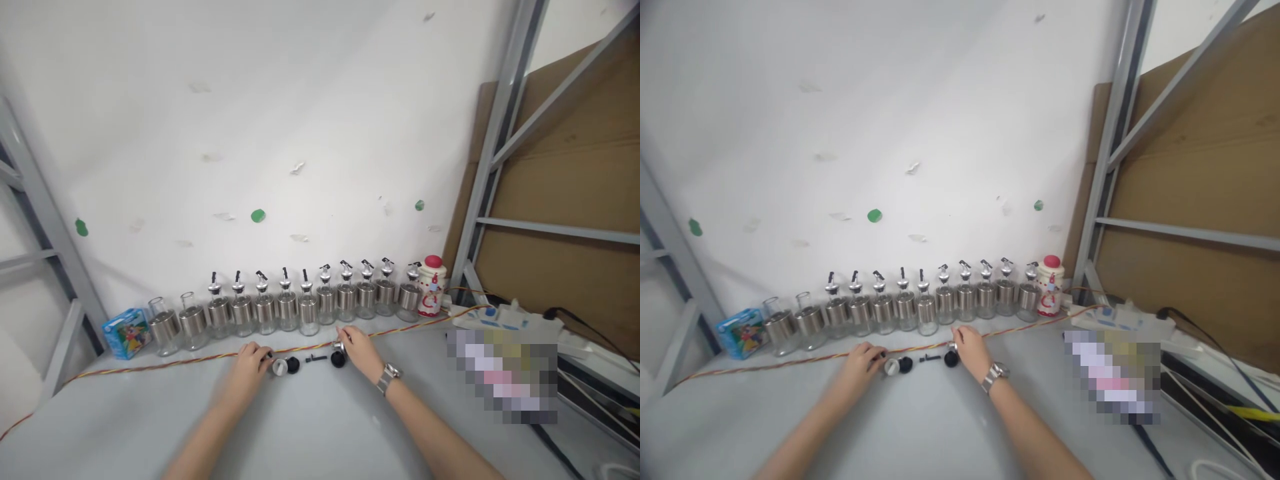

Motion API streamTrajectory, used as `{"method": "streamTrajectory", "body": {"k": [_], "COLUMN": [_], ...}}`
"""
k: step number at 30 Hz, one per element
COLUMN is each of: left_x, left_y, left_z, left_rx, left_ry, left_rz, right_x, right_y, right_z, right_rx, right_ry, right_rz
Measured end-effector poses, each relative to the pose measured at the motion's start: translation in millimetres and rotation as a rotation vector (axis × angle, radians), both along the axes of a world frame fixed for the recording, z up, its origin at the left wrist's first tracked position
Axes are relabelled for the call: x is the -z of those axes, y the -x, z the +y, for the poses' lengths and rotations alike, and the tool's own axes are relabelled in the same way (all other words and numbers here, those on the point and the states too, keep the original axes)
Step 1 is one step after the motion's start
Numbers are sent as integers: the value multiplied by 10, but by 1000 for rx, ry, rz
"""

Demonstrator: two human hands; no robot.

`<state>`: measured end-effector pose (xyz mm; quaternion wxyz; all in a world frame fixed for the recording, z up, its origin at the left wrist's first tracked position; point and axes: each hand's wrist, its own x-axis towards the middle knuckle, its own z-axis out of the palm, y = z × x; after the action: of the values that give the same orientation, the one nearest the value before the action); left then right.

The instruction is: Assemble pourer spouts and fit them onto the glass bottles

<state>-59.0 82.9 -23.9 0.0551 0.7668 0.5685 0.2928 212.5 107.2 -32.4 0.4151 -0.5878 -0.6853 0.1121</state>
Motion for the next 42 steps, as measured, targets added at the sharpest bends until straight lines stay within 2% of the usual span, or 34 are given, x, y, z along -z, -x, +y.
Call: {"method": "streamTrajectory", "body": {"k": [4, 8, 11, 15, 18, 25, 28, 31, 34, 36, 40, 42], "left_x": [54, 15, -20, -37, -36, 105, 175, 162, 63, -21, -129, -126], "left_y": [25, -25, -144, -308, -381, -414, -387, -381, -453, -544, -722, -763], "left_z": [61, 73, -6, -180, -250, -201, -187, -209, -324, -462, -740, -798], "left_rx": [15, -9, 32, 100, 83, 80, 42, 37, 105, 199, 438, 460], "left_ry": [-26, -86, -108, -106, -107, -224, -276, -340, -433, -493, -502, -488], "left_rz": [7, -7, 8, 172, 270, 167, 111, 72, 74, 120, 271, 280], "right_x": [-69, -126, -119, -92, -100, -116, -145, -228, -321, -358, -366, -350], "right_y": [-5, 23, 64, 96, 96, 89, 94, 154, 315, 464, 718, 771], "right_z": [-31, -99, -130, -125, -124, -167, -173, -185, -246, -322, -510, -579], "right_rx": [31, 51, 61, 33, -45, -76, -64, -82, -191, -303, -444, -476], "right_ry": [-37, -63, -61, -52, -73, -136, -168, -218, -276, -307, -330, -349], "right_rz": [-110, -187, -224, -221, -207, -269, -347, -460, -600, -686, -792, -812]}}
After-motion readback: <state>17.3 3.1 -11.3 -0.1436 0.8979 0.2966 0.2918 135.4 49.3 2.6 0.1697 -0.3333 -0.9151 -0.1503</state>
